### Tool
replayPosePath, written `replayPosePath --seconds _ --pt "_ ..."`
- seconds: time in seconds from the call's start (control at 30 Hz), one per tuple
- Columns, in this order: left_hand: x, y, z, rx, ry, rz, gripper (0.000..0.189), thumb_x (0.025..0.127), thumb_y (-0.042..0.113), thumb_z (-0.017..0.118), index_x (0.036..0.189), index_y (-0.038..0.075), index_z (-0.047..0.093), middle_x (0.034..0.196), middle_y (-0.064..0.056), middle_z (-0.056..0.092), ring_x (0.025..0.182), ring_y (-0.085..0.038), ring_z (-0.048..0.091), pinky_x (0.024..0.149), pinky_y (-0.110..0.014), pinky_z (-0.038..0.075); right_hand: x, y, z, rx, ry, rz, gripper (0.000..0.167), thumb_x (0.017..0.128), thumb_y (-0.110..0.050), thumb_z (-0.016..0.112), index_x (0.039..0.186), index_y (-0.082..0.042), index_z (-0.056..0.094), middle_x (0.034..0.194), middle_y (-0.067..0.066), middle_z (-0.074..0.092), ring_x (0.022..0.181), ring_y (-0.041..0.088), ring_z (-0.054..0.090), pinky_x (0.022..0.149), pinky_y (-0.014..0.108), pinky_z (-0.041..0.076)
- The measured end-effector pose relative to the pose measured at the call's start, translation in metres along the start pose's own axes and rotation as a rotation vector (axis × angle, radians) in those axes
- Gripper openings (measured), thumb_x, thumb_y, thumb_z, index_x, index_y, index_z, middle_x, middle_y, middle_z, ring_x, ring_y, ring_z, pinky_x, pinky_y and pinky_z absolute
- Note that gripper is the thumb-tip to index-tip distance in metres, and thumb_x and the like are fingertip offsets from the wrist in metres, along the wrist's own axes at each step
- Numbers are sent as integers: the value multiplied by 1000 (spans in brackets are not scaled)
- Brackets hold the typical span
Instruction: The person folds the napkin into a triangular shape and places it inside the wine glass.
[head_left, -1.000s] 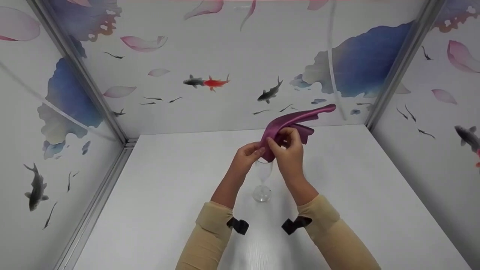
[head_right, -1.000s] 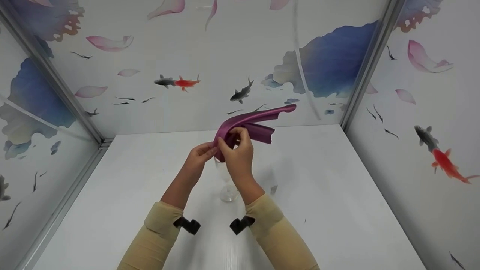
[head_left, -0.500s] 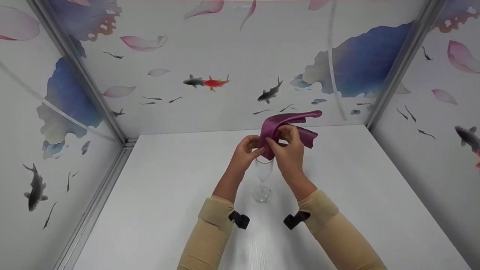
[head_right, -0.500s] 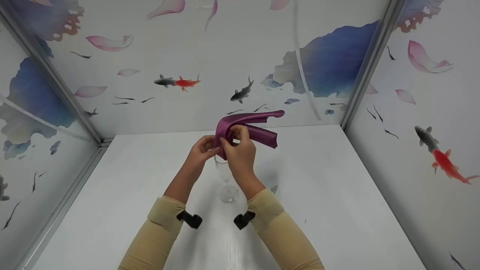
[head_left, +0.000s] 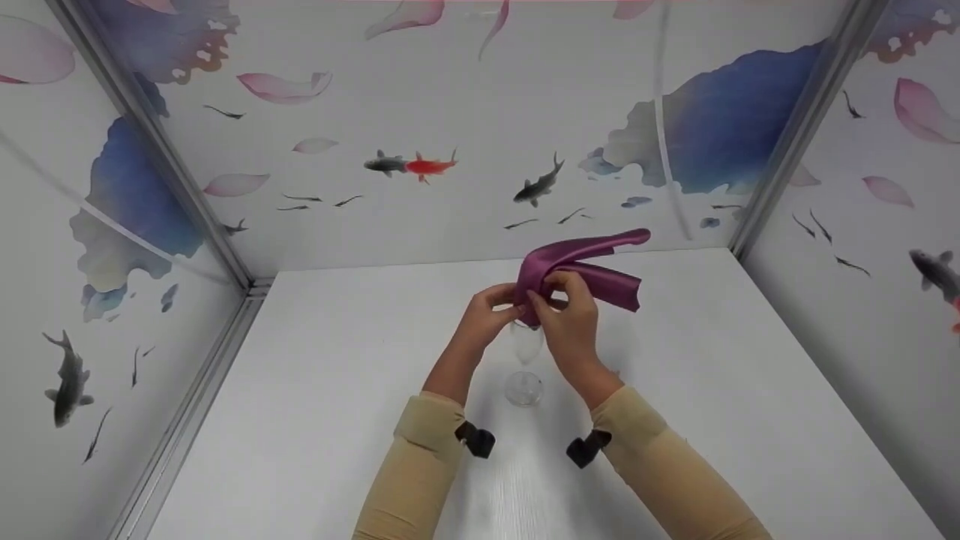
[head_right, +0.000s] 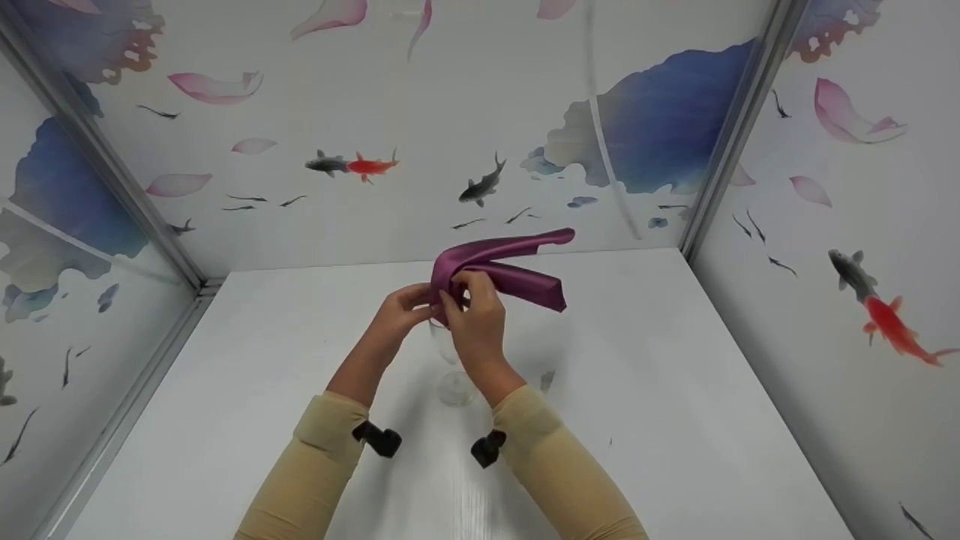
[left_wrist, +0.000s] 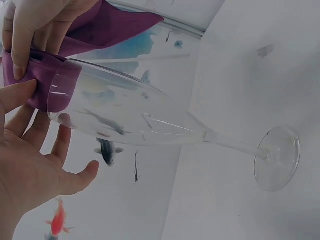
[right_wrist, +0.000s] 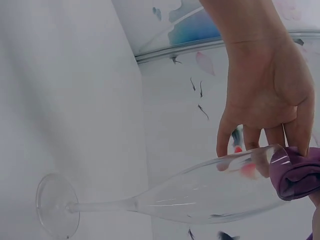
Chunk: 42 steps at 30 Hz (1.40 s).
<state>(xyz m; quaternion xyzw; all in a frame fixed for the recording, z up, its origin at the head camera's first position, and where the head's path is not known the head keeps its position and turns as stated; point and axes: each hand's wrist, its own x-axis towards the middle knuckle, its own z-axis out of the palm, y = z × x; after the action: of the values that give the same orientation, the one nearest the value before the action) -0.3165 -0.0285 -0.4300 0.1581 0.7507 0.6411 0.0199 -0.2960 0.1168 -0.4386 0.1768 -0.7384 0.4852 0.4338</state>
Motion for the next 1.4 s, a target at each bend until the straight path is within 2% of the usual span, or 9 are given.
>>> replayPosePath --seconds 0.13,0.33,0.5,0.63,0.73,0.97,1.13,1.23,1.4 --pt "-2 -1 -1 -2 -16 -30 39 89 6 67 128 2 62 121 -11 65 117 -23 56 101 -45 42 -6 3 2 -54 -15 -28 27 81 -1 78 100 -2 59 95 8 61 90 19 63 73 32 57" --pt "-2 -1 2 -58 -12 5 38 94 5 60 131 -1 58 126 -15 62 122 -25 53 107 -48 34 -11 4 4 -83 -27 -47 27 80 -2 79 100 -1 60 94 8 62 90 18 62 80 32 54" --pt "0 -3 5 -6 35 38 36 94 1 59 129 0 59 120 -15 65 118 -25 56 102 -44 40 -9 4 4 -78 -40 -47 29 81 -1 78 104 0 62 100 10 63 97 22 61 89 34 50" --pt "-1 -6 7 20 56 59 34 94 1 59 127 5 56 119 -15 66 119 -25 56 99 -42 44 -7 4 3 -91 -60 -24 32 82 -1 77 109 2 61 102 13 61 98 23 59 89 37 50" --pt "-5 -1 7 51 56 70 30 94 1 60 123 6 55 120 -14 65 120 -25 56 101 -44 42 -6 4 3 -90 -83 32 32 83 -4 76 111 2 61 104 13 60 98 23 58 87 37 51" --pt "-3 -10 10 38 46 61 27 94 4 61 120 12 57 124 -9 63 127 -25 51 105 -50 37 0 -1 -2 -38 -189 280 34 92 -21 70 116 0 59 110 12 58 102 22 57 91 38 50" --pt "-4 -11 10 33 31 65 29 94 1 59 121 12 59 120 -6 65 127 -23 50 107 -49 34 8 -1 -6 21 -289 432 36 96 -32 63 116 -2 62 107 11 60 98 22 58 87 40 51" --pt "-4 -12 9 19 17 75 28 93 -2 59 120 8 60 118 -6 65 125 -23 51 108 -48 33 12 0 -6 90 -320 495 34 96 -33 62 114 -3 64 106 11 60 97 22 58 85 40 50" --pt "-2 -10 8 12 -7 81 28 90 -6 60 117 3 63 120 -10 65 123 -25 52 109 -47 31 17 0 -5 199 -300 556 29 94 -24 67 108 1 66 109 11 58 98 22 56 83 35 50"
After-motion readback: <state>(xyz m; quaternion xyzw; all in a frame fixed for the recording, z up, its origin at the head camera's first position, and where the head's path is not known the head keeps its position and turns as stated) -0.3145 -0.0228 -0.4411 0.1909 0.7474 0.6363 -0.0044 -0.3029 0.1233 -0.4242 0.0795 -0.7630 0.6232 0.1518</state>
